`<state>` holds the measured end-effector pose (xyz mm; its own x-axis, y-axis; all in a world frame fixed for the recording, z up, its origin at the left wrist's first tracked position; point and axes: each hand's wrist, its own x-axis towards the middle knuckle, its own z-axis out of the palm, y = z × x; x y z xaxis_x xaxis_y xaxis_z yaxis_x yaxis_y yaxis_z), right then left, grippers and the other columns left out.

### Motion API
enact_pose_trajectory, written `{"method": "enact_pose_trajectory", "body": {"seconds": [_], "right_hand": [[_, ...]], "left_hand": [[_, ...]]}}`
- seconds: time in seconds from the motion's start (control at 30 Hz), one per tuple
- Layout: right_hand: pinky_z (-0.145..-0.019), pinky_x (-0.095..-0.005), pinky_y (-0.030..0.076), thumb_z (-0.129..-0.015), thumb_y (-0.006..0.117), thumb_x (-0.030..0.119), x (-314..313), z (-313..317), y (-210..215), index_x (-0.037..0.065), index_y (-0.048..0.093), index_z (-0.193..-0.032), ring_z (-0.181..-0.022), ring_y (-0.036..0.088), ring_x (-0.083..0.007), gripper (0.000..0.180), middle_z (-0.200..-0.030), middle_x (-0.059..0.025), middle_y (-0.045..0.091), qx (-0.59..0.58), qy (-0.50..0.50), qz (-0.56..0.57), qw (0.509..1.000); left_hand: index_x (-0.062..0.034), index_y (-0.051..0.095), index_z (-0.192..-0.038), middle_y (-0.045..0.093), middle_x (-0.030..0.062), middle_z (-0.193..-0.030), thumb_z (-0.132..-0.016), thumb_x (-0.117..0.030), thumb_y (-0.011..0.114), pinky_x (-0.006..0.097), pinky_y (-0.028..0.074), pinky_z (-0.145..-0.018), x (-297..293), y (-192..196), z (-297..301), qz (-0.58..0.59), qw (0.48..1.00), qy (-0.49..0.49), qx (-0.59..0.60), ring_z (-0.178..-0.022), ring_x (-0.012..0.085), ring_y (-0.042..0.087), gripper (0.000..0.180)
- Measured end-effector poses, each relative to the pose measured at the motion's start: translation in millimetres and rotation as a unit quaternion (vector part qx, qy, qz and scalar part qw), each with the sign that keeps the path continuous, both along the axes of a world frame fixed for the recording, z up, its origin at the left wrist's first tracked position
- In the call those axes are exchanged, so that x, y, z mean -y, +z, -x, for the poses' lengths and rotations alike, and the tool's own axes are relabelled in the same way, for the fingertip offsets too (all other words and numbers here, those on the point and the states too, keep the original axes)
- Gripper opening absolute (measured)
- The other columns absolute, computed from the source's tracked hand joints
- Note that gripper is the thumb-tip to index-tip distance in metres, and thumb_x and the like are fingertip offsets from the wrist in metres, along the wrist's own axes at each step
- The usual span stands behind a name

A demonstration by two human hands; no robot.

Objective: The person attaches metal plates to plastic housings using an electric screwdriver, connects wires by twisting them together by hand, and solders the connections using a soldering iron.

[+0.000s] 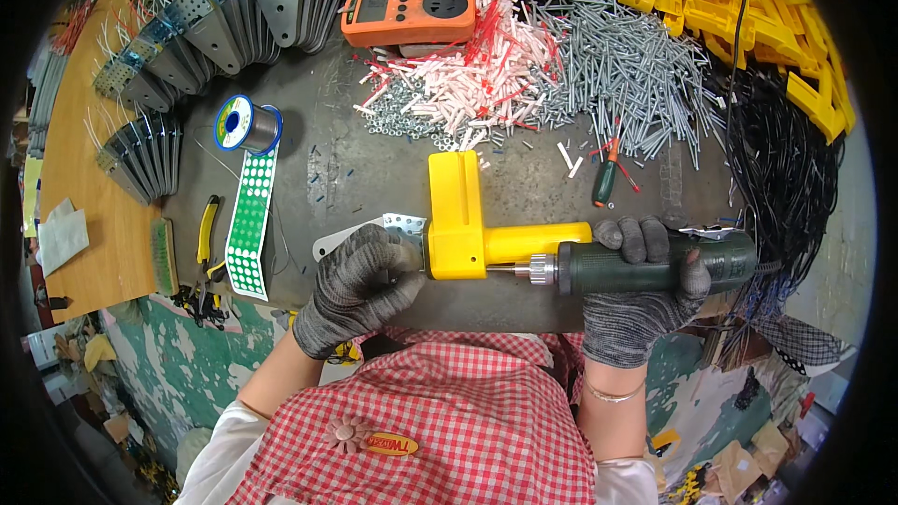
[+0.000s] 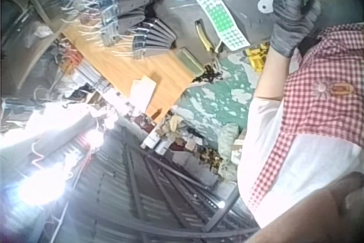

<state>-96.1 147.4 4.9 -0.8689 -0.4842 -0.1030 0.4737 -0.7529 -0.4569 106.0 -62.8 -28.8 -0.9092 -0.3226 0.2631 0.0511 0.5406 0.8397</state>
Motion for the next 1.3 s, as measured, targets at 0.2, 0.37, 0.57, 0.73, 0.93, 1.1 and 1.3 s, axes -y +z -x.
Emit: {"method": "enact_pose_trajectory", "body": {"seconds": [0.2, 0.37, 0.57, 0.73, 0.93, 1.1, 1.3], "right_hand": [[-0.078, -0.0354, 0.039, -0.081, 0.068, 0.031, 3, 1, 2, 0.009, 0.062, -0.1, -0.068, 0.046, -0.0139, 0.03, -0.072, 0.0021, 0.048, -0.001, 0.006, -0.007, 1.0], [-0.078, -0.0354, 0.039, -0.081, 0.068, 0.031, 6, 0, 2, 0.008, 0.061, -0.096, -0.069, 0.045, -0.0138, 0.029, -0.072, 0.0021, 0.047, -0.003, 0.014, 0.002, 1.0], [-0.079, -0.0352, 0.038, -0.081, 0.067, 0.034, 3, 3, -2, 0.01, 0.06, -0.094, -0.069, 0.044, -0.013, 0.028, -0.071, 0.0033, 0.045, -0.001, 0.024, 0.01, 1.0], [-0.076, -0.0347, 0.038, -0.083, 0.065, 0.033, 13, 0, 10, 0.009, 0.053, -0.084, -0.068, 0.042, -0.0132, 0.026, -0.068, 0.0022, 0.042, 0.03, -0.007, 0.003, 1.0], [-0.077, -0.0397, 0.043, -0.083, 0.065, 0.031, -8, 22, 9, 0.007, 0.055, -0.086, -0.07, 0.049, -0.0176, 0.026, -0.073, -0.002, 0.05, 0.096, 0.006, -0.021, 0.995], [-0.08, -0.0415, 0.051, -0.081, 0.07, 0.022, -23, 87, 43, 0.004, 0.057, -0.115, -0.084, 0.059, -0.0245, 0.04, -0.091, -0.0109, 0.061, -0.076, 0.069, -0.374, 0.922], [-0.088, -0.0404, 0.051, -0.083, 0.068, 0.018, -32, 211, -4, 0.0, 0.059, -0.123, -0.099, 0.065, -0.0365, 0.045, -0.111, -0.0244, 0.065, -0.474, -0.115, -0.77, 0.411]], "left_hand": [[-0.0081, 0.062, -0.096, 0.062, 0.0073, -0.086, -0.07, 0.0, 0.074, 0.037, 0.05, -0.07, 0, -1, -2, -0.063, 0.998, 0.002, 0.006, -0.078, 0.0285, 0.06, 0.03], [-0.0081, 0.062, -0.093, 0.061, 0.0073, -0.086, -0.07, -0.001, 0.073, 0.039, 0.05, -0.072, -3, 1, 2, -0.009, 1.0, 0.013, -0.017, -0.08, 0.0292, 0.059, 0.026], [-0.0074, 0.062, -0.095, 0.061, 0.0104, -0.088, -0.067, 0.0, 0.072, 0.041, 0.049, -0.072, -6, 2, 7, 0.041, 0.997, -0.007, -0.068, -0.08, 0.032, 0.058, 0.03], [-0.0084, 0.063, -0.107, 0.061, 0.0145, -0.1, -0.069, -0.008, 0.077, 0.044, 0.049, -0.079, -4, 20, 11, 0.088, 0.996, 0.005, -0.024, -0.093, 0.0345, 0.059, 0.04], [-0.0097, 0.061, -0.109, 0.061, 0.0125, -0.091, -0.062, -0.015, 0.083, 0.044, 0.049, -0.08, 32, 42, 9, 0.053, 0.981, 0.031, 0.184, -0.09, 0.0351, 0.059, 0.051], [-0.0097, 0.062, -0.089, 0.061, 0.0108, -0.085, -0.059, -0.015, 0.082, 0.045, 0.047, -0.075, 2, 56, 12, 0.173, 0.969, 0.014, 0.173, -0.081, 0.0336, 0.056, 0.037], [-0.0088, 0.061, -0.087, 0.06, 0.0168, -0.114, -0.055, -0.018, 0.085, 0.049, 0.036, -0.096, -7, 49, 35, 0.238, 0.96, 0.024, 0.147, -0.103, 0.035, 0.054, 0.041]]}}
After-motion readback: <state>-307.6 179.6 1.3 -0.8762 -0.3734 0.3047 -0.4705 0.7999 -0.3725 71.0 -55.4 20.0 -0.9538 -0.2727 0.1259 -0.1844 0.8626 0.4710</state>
